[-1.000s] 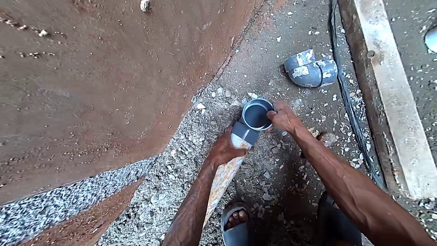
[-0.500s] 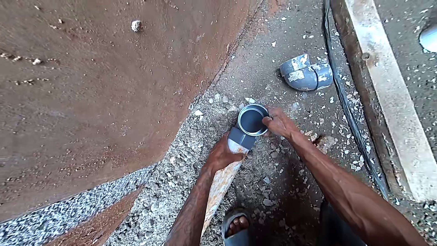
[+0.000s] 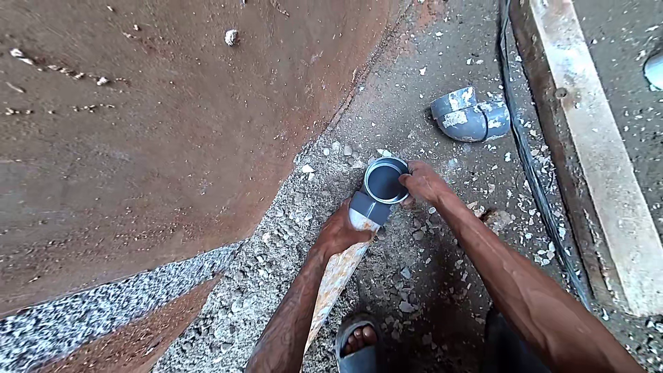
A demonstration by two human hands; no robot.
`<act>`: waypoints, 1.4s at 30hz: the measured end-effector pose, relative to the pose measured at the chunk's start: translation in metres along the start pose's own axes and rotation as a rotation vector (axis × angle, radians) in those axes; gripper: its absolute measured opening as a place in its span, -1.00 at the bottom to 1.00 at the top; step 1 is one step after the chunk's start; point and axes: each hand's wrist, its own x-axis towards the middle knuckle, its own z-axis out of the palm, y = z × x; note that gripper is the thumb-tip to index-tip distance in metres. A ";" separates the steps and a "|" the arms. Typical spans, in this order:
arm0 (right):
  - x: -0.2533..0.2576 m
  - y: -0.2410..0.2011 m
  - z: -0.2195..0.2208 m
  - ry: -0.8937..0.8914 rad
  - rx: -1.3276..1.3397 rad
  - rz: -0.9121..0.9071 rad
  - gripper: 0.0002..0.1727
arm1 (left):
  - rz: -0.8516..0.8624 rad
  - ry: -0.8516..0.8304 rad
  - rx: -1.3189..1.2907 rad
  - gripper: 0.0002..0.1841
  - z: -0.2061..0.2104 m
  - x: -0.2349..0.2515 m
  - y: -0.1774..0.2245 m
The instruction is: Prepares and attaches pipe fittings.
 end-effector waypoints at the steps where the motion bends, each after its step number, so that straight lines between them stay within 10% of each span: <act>1: 0.001 -0.002 0.000 -0.003 -0.001 0.011 -0.77 | 0.003 0.000 -0.005 0.25 -0.001 0.000 0.000; 11: -0.002 0.007 0.002 -0.023 0.000 -0.041 -0.73 | 0.029 0.000 -0.015 0.23 0.001 -0.001 0.000; 18: 0.008 0.044 -0.038 -0.016 0.439 -0.258 -0.20 | 0.015 -0.008 -0.020 0.24 0.009 -0.003 0.002; 27: 0.061 0.037 -0.030 -0.092 0.591 -0.558 -0.23 | 0.028 -0.001 0.000 0.26 0.007 -0.002 0.003; 42: 0.043 0.033 0.039 -0.095 1.039 -0.381 -0.57 | 0.036 -0.002 -0.022 0.29 -0.003 -0.006 0.005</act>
